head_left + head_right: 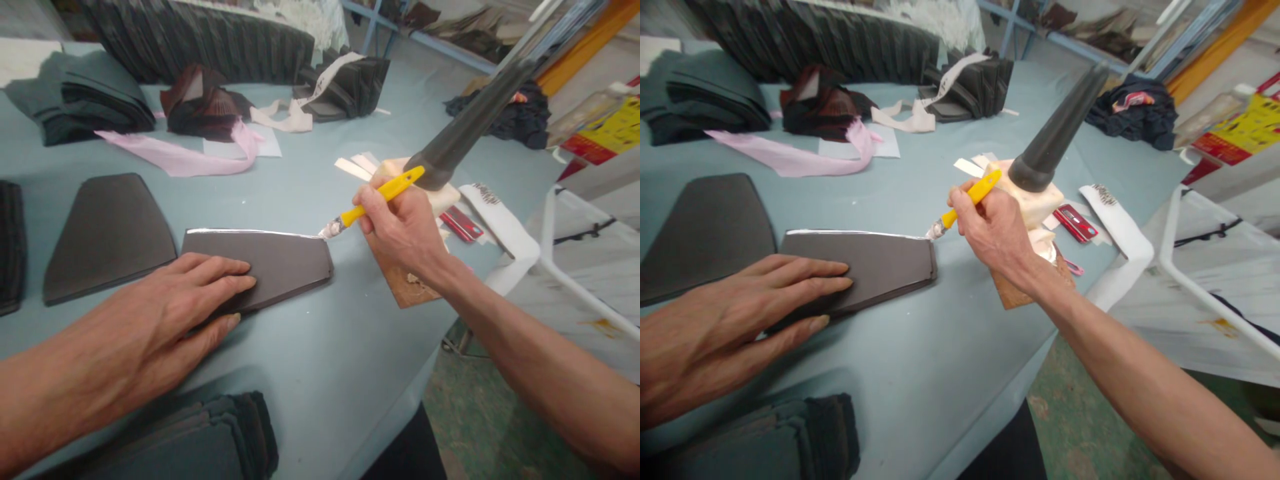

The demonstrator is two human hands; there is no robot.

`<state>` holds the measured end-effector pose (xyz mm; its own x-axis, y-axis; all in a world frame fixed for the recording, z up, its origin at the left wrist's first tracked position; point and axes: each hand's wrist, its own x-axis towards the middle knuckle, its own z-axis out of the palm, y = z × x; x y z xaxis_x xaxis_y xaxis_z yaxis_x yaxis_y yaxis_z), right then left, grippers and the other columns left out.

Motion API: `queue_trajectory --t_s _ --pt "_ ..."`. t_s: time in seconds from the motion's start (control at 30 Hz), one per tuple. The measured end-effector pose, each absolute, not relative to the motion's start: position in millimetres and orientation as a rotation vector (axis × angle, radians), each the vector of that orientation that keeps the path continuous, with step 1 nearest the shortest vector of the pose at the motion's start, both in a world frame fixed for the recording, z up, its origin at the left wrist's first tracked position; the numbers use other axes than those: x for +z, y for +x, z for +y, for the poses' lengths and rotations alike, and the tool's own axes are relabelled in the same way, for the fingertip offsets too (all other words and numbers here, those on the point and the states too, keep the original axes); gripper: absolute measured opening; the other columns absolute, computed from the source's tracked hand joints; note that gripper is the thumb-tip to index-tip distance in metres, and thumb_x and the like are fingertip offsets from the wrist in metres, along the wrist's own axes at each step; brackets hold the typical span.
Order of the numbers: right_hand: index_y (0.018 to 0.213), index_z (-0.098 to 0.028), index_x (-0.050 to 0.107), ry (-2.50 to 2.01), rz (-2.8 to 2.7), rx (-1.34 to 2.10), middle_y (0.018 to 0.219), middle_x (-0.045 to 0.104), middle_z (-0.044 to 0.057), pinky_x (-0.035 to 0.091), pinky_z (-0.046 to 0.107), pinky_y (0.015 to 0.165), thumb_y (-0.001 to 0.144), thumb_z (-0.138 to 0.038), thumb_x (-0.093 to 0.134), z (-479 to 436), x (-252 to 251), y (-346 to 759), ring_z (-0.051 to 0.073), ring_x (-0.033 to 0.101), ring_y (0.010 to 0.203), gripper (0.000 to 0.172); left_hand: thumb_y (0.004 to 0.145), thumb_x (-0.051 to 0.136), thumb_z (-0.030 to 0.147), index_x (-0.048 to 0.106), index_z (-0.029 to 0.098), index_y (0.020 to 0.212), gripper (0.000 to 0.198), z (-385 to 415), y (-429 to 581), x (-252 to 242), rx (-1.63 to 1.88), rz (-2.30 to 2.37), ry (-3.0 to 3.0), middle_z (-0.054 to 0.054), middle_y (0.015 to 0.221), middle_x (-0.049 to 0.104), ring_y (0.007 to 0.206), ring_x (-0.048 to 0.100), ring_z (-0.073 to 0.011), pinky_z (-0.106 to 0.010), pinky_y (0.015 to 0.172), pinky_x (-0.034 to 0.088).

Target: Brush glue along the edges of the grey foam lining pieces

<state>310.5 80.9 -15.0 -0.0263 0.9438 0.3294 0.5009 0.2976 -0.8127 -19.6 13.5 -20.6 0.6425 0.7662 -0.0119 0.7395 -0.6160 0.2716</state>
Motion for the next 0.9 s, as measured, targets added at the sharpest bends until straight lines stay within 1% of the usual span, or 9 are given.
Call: queue_trajectory --t_s 0.07,0.2,0.33,0.43,0.5,0.6,0.73,0.83,0.9 --pt "0.076 -0.021 0.064 -1.320 -1.669 0.563 0.059 0.056 -0.004 0.044 0.028 0.059 0.108 -0.031 0.062 75.1 -8.2 315.3 0.010 0.052 0.056 0.033 0.111 0.042 0.041 0.070 0.032 0.139 0.041 14.5 -19.8 -15.8 0.125 1.198 2.608 -0.004 0.149 0.071 0.136 0.064 -0.0260 -0.046 0.120 0.052" --pt "0.082 -0.022 0.067 -1.184 -1.571 0.533 0.058 0.055 -0.005 0.038 0.028 0.051 0.109 -0.035 0.064 58.2 5.6 313.0 0.010 0.049 0.051 0.029 0.109 0.036 0.038 0.072 0.028 0.133 0.044 21.5 -23.4 -8.6 0.152 1.163 2.557 -0.003 0.145 0.073 0.131 0.068 -0.0234 -0.039 0.120 0.054" --pt "0.083 -0.024 0.071 -1.052 -1.521 0.644 0.058 0.056 -0.002 0.034 0.029 0.047 0.105 -0.043 0.072 40.5 6.7 292.2 0.010 0.050 0.050 0.029 0.103 0.035 0.037 0.072 0.022 0.133 0.049 38.6 -27.5 -2.7 0.193 1.221 2.412 -0.007 0.134 0.078 0.122 0.072 -0.0247 -0.043 0.120 0.054" --pt "0.084 -0.025 0.072 -1.029 -1.506 0.723 0.059 0.056 -0.002 0.036 0.028 0.047 0.106 -0.046 0.070 29.9 0.8 266.2 0.010 0.051 0.051 0.031 0.101 0.042 0.037 0.075 0.023 0.132 0.048 53.7 -31.8 4.1 0.132 1.254 2.165 -0.005 0.136 0.078 0.122 0.073 -0.0217 -0.042 0.123 0.053" --pt "0.084 -0.024 0.072 -1.048 -1.511 0.771 0.059 0.056 -0.003 0.038 0.028 0.047 0.107 -0.047 0.068 23.7 -2.8 246.8 0.010 0.051 0.051 0.032 0.098 0.046 0.035 0.073 0.019 0.135 0.050 59.7 -35.0 9.0 0.176 1.249 2.001 -0.004 0.137 0.078 0.126 0.071 -0.0192 -0.040 0.123 0.051" --pt "0.081 -0.024 0.070 -1.041 -1.554 0.845 0.059 0.055 -0.004 0.041 0.027 0.049 0.106 -0.049 0.070 15.6 -5.4 220.8 0.010 0.052 0.052 0.036 0.097 0.037 0.031 0.066 0.008 0.142 0.059 61.4 -38.5 13.7 0.251 1.217 1.865 -0.003 0.137 0.077 0.130 0.069 -0.0190 -0.039 0.120 0.050" --pt "0.083 -0.024 0.069 -1.013 -1.608 0.923 0.060 0.056 -0.003 0.044 0.028 0.051 0.107 -0.052 0.068 7.3 -7.2 197.7 0.011 0.052 0.054 0.037 0.095 0.036 0.033 0.067 0.007 0.140 0.061 59.4 -38.7 13.5 0.296 1.196 1.841 -0.002 0.132 0.079 0.125 0.072 -0.0190 -0.034 0.110 0.055" --pt "0.085 -0.026 0.068 -1.007 -1.630 0.965 0.061 0.057 -0.003 0.046 0.029 0.052 0.108 -0.051 0.065 1.7 -9.9 185.9 0.011 0.050 0.053 0.034 0.095 0.031 0.034 0.063 0.002 0.142 0.065 57.6 -35.7 14.4 0.309 1.194 1.870 -0.002 0.129 0.079 0.121 0.072 -0.0162 -0.033 0.107 0.055" --pt "0.086 -0.027 0.068 -0.999 -1.647 0.976 0.061 0.057 -0.004 0.048 0.029 0.053 0.109 -0.047 0.064 -1.3 -13.0 179.0 0.011 0.050 0.053 0.030 0.095 0.032 0.038 0.065 0.002 0.139 0.066 56.4 -33.5 16.7 0.298 1.205 1.891 -0.002 0.126 0.080 0.118 0.072 -0.0152 -0.034 0.107 0.056"
